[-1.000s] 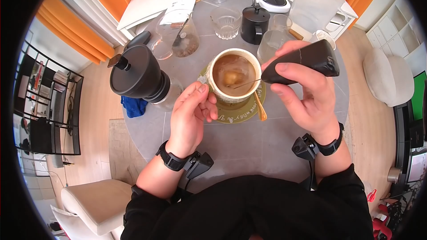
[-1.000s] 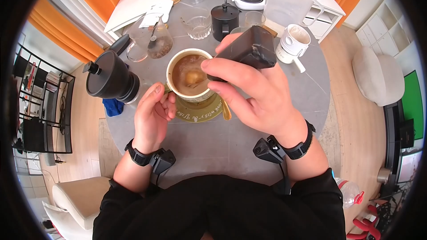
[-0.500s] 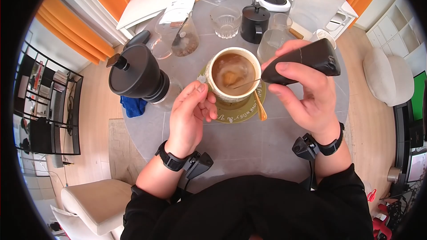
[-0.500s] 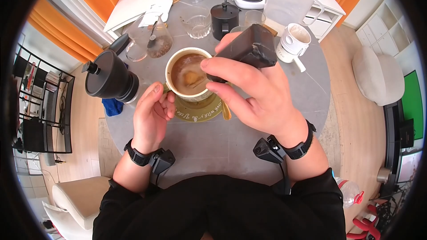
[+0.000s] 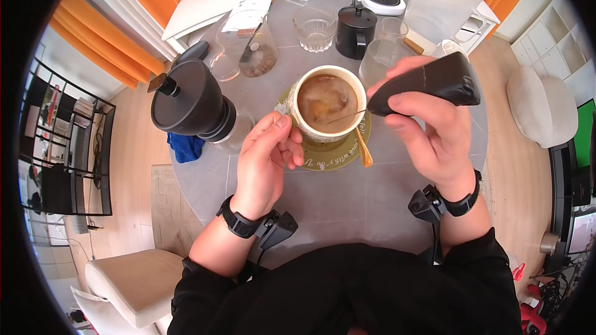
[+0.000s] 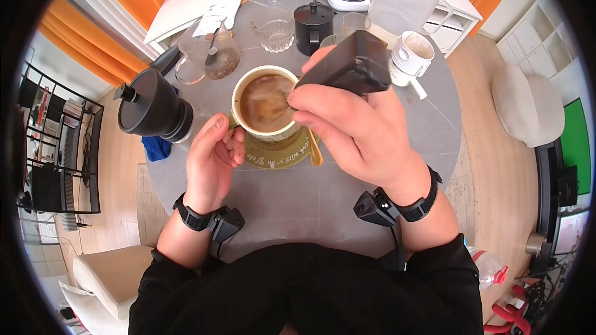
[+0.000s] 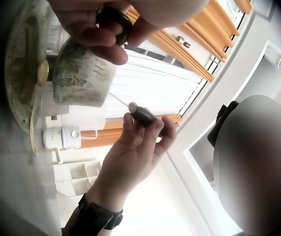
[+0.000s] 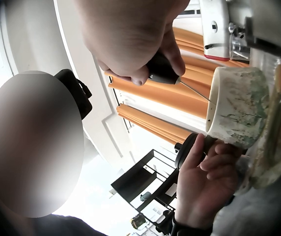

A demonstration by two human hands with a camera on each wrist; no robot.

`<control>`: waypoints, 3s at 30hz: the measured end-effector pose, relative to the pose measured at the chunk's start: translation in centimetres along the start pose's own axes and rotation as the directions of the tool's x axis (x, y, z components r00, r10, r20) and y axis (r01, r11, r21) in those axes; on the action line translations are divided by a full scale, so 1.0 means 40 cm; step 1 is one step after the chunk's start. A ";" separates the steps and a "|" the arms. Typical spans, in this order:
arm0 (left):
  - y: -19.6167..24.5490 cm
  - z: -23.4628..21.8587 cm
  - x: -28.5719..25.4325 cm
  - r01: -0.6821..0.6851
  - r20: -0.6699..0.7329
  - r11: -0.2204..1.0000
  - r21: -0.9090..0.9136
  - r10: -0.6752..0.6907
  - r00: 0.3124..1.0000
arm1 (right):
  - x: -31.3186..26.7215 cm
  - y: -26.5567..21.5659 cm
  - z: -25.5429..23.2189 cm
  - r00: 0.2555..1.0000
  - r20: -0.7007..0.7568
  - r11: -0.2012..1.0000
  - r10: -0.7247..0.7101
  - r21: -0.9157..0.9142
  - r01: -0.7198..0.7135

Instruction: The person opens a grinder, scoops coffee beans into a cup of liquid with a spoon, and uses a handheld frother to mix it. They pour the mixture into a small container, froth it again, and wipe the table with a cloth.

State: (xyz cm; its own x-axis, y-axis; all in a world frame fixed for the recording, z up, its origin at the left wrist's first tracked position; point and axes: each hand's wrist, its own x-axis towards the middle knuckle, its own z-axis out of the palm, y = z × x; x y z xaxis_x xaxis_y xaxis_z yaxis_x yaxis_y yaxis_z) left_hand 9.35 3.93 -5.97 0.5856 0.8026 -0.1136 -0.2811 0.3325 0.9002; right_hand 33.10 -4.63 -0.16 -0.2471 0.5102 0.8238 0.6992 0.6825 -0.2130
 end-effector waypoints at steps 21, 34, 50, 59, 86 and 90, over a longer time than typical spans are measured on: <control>-0.009 0.007 0.000 0.057 0.033 0.997 0.056 -0.059 0.998 | -0.001 -0.029 0.041 0.950 -0.273 0.968 0.150 0.236 -0.085; -0.010 0.001 0.002 0.048 0.044 0.998 0.047 -0.050 0.998 | 0.003 -0.032 0.017 0.975 -0.136 0.980 0.177 0.114 -0.162; 0.004 0.006 -0.001 -0.007 -0.016 0.997 0.077 0.009 1.000 | -0.011 -0.018 0.021 0.968 -0.137 0.971 0.211 0.140 -0.192; 0.005 0.009 -0.002 -0.006 -0.026 0.997 0.082 0.008 1.000 | -0.005 -0.011 -0.002 0.992 0.028 0.992 0.121 0.021 -0.121; 0.004 0.009 -0.002 0.002 -0.028 0.998 0.069 0.000 1.000 | 0.001 -0.015 -0.002 0.994 0.037 0.995 0.102 -0.020 -0.102; 0.004 0.007 -0.004 0.005 -0.018 0.998 0.062 -0.004 1.000 | -0.006 -0.003 -0.013 1.000 0.022 0.999 0.019 -0.048 -0.018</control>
State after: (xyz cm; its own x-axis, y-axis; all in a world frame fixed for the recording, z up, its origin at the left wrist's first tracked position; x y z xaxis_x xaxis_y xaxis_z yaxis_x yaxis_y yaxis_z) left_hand 9.42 3.73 -5.68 0.5731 0.8099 -0.1247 -0.2307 0.3055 0.9238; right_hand 33.42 -5.09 -0.06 -0.2483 0.5349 0.8076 0.7349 0.6472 -0.2028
